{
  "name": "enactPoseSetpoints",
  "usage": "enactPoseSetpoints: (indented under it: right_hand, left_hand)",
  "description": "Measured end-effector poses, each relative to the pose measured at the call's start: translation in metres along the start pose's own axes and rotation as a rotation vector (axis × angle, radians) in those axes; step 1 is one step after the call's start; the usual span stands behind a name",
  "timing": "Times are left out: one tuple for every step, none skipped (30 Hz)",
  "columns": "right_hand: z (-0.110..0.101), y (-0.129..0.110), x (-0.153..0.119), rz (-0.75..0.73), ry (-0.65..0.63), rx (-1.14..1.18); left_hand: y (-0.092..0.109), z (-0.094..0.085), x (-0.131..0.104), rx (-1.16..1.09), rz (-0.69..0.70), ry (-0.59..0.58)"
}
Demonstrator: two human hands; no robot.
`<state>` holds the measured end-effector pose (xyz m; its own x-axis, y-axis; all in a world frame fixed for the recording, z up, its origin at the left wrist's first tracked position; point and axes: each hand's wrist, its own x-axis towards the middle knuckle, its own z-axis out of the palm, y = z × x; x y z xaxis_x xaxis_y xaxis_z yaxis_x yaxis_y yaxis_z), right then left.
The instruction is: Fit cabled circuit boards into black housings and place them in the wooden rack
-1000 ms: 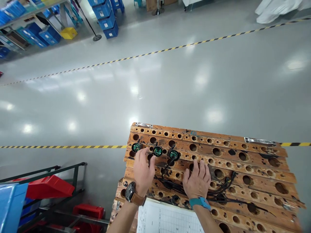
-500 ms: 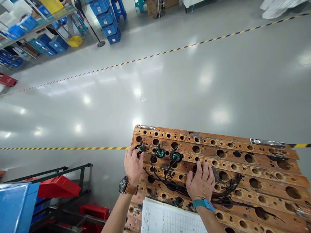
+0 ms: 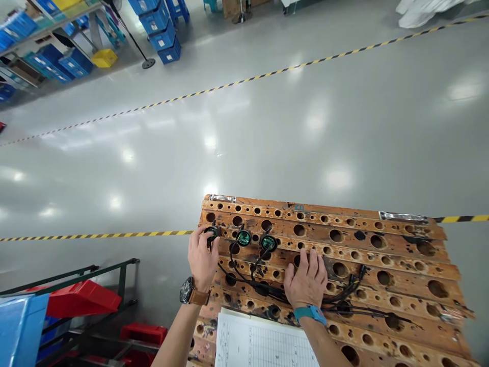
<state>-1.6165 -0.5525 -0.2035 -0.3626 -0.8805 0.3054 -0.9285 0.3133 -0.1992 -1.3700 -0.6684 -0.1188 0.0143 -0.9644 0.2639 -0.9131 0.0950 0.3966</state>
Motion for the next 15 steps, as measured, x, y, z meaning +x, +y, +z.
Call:
enactPoseSetpoints:
  right_hand:
    - [-0.0003, -0.0003, 0.0003, -0.001, 0.005, -0.001]
    - [-0.0004, -0.0006, 0.0006, -0.003, 0.011, -0.002]
    - [-0.0005, -0.0007, 0.0006, -0.003, 0.016, -0.002]
    - [-0.0005, -0.0007, 0.0006, -0.001, 0.016, 0.001]
    - [-0.0004, -0.0006, 0.0005, 0.002, 0.014, 0.007]
    - [-0.0002, -0.0004, 0.0004, 0.005, 0.009, 0.013]
    - [-0.0001, -0.0003, 0.0002, 0.007, 0.004, 0.018]
    - [0.0000, -0.0001, 0.0000, 0.005, 0.001, 0.019]
    - [0.0001, -0.0001, -0.0001, 0.003, 0.004, 0.015]
    - [0.0002, -0.0001, -0.0002, 0.000, 0.009, 0.008]
    - [0.0003, -0.0001, -0.0002, -0.002, 0.012, 0.001]
    - [0.0004, -0.0002, -0.0003, -0.001, 0.013, -0.002]
    - [0.0005, -0.0003, -0.0004, 0.001, 0.010, -0.001]
    - [0.0007, -0.0003, -0.0007, 0.006, 0.004, 0.005]
    - [0.0010, -0.0001, -0.0011, 0.012, -0.003, 0.014]
  left_hand:
    - [-0.0001, 0.0006, -0.0005, 0.000, 0.013, 0.006]
    - [0.0000, 0.0011, -0.0007, -0.003, 0.022, 0.013]
    - [0.0004, 0.0014, -0.0007, -0.009, 0.028, 0.020]
    - [0.0012, 0.0016, -0.0006, -0.015, 0.032, 0.026]
    - [0.0022, 0.0017, -0.0004, -0.020, 0.034, 0.031]
    - [0.0034, 0.0019, -0.0002, -0.021, 0.034, 0.036]
    - [0.0045, 0.0022, -0.0001, -0.020, 0.033, 0.042]
    - [0.0055, 0.0026, -0.0001, -0.015, 0.031, 0.048]
    - [0.0062, 0.0031, -0.0001, -0.010, 0.028, 0.052]
    - [0.0065, 0.0037, -0.0002, -0.006, 0.024, 0.056]
    - [0.0065, 0.0044, -0.0001, -0.005, 0.020, 0.060]
    - [0.0062, 0.0048, 0.0001, -0.008, 0.018, 0.064]
    - [0.0059, 0.0050, 0.0006, -0.013, 0.013, 0.066]
    - [0.0057, 0.0047, 0.0013, -0.018, 0.006, 0.064]
    - [0.0059, 0.0039, 0.0022, -0.020, -0.003, 0.052]
